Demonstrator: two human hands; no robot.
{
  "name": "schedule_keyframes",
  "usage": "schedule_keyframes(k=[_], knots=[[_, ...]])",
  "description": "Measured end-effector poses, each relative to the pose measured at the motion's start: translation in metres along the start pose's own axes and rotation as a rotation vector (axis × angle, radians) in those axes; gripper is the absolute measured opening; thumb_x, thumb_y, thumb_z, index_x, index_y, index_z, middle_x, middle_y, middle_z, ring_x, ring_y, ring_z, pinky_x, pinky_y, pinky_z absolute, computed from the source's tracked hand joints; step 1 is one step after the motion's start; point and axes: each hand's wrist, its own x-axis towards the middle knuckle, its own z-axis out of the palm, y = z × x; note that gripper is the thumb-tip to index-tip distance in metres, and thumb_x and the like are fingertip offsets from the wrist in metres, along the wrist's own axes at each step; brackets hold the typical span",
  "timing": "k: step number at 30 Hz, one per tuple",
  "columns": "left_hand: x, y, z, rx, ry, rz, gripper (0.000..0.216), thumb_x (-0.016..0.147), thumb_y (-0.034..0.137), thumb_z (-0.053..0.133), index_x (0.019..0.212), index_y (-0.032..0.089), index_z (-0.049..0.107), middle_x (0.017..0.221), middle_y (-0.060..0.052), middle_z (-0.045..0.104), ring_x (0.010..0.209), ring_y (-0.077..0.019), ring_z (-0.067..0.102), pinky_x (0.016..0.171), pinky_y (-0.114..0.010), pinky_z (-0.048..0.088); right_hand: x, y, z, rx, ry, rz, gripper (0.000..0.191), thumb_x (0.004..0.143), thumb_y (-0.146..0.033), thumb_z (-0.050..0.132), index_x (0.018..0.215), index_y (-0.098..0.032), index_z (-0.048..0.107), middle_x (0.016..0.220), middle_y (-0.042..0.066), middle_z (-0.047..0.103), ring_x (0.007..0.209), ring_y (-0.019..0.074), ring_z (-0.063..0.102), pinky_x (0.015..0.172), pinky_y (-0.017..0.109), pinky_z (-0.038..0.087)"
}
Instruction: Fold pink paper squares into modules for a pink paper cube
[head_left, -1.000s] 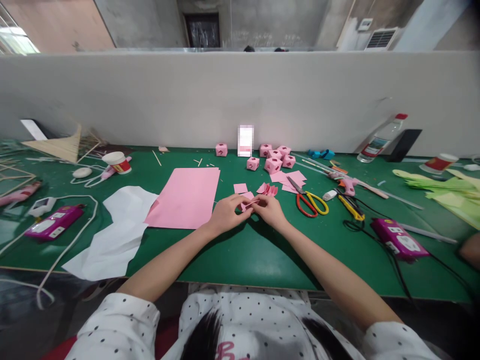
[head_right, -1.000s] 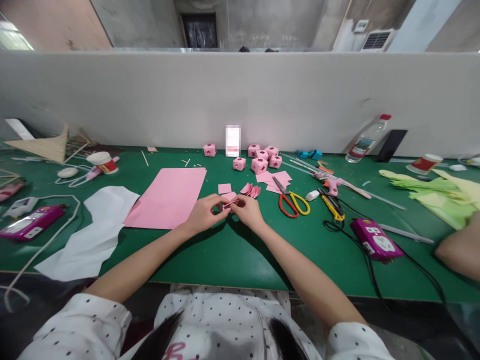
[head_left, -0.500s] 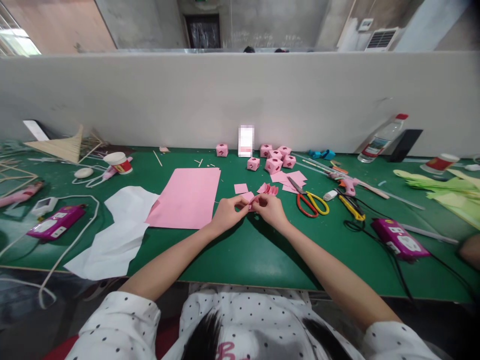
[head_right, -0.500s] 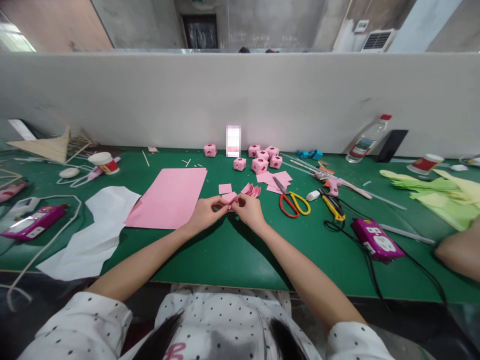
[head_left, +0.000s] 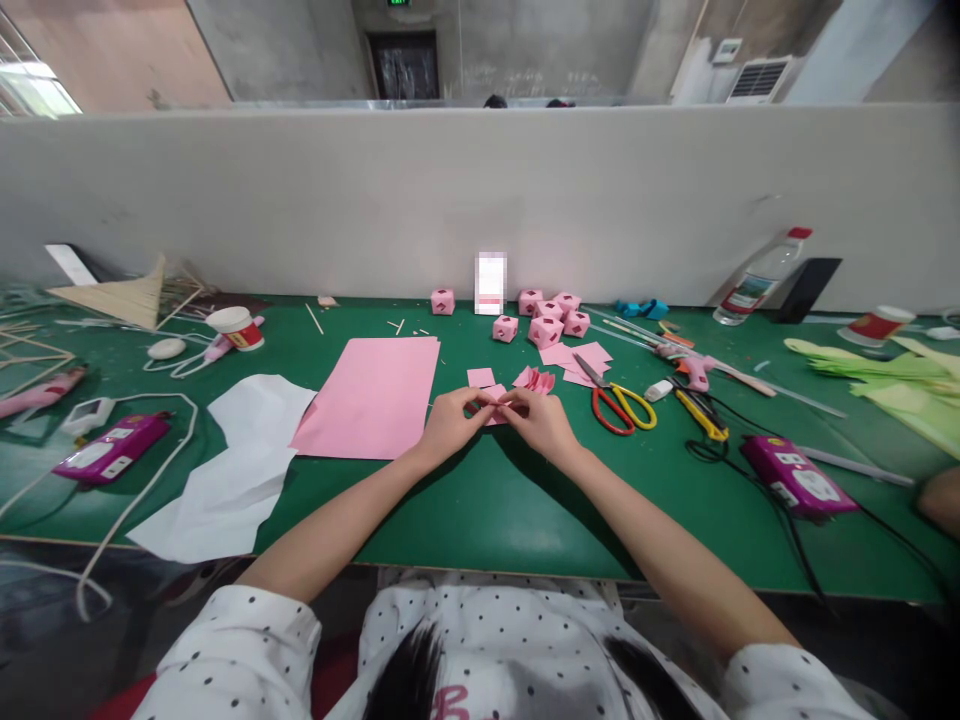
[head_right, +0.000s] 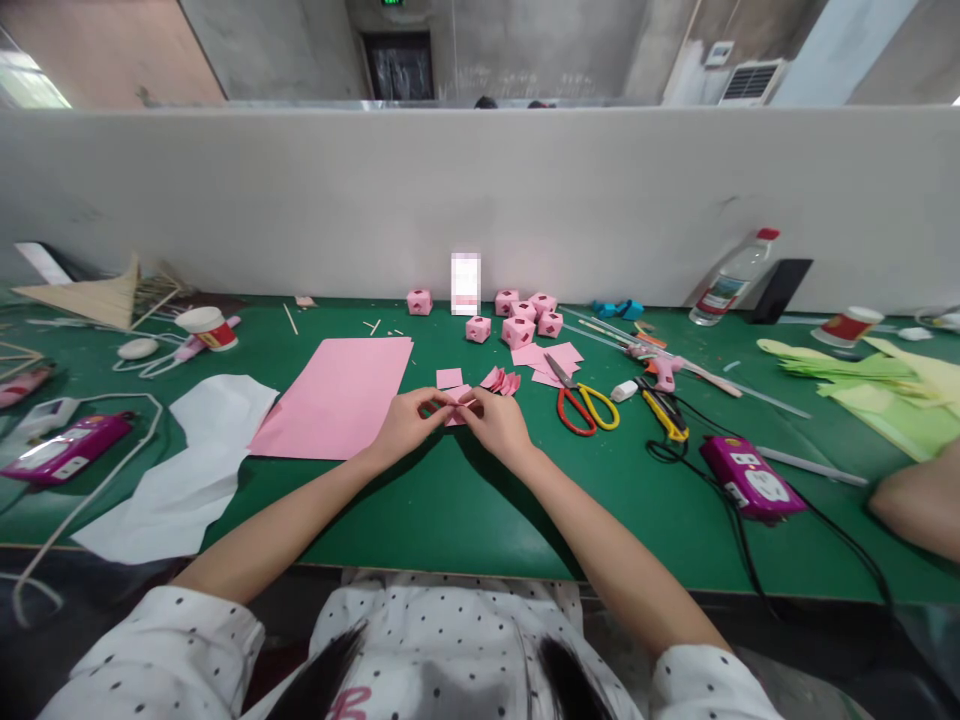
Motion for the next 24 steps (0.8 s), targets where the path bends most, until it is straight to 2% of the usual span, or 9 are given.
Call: schedule_keyframes(k=[5,12,18,24], knots=[[0.0002,-0.0024,0.0017,-0.103,-0.004,-0.093,0.020,0.081,0.037,0.066,0.090,0.019,0.070,0.084,-0.003,0.073,0.065,-0.0158,0.065,0.063,-0.028,0.053,-0.0018,-0.0032,-0.0024,-0.101,0.003,-0.092,0.014,0.089,-0.027,0.058,0.091,-0.023,0.071,0.088,0.004,0.076,0.077,0.0192,0.069,0.069,0.028,0.049],[-0.0022,-0.0005,-0.0003,0.070,-0.032,0.068,0.020,0.089,0.037,0.058,0.089,0.022,0.071,0.088,-0.003,0.073,0.079,-0.0182,0.065,0.070,-0.028,0.050,-0.0022,-0.0047,-0.0031,-0.186,-0.029,-0.082,0.016,0.089,-0.030,0.058,0.086,-0.023,0.073,0.084,0.004,0.076,0.073,0.0190,0.068,0.068,0.027,0.047],[-0.0032,0.0020,-0.0014,0.162,0.004,0.110,0.019,0.091,0.033,0.054,0.087,0.021,0.068,0.085,-0.003,0.070,0.078,-0.0176,0.064,0.068,-0.027,0.046,-0.0027,-0.0091,-0.0025,-0.146,0.020,-0.120,0.018,0.088,-0.029,0.056,0.082,-0.022,0.071,0.082,0.003,0.074,0.072,0.0165,0.065,0.068,0.025,0.046],[-0.0036,0.0062,-0.0008,0.195,0.054,0.111,0.017,0.089,0.029,0.055,0.077,0.019,0.061,0.077,-0.002,0.066,0.075,-0.0157,0.061,0.066,-0.026,0.044,0.0019,-0.0107,0.0016,-0.106,0.086,-0.095,0.014,0.083,-0.025,0.058,0.075,-0.021,0.069,0.077,0.002,0.073,0.071,0.0162,0.065,0.066,0.025,0.045]])
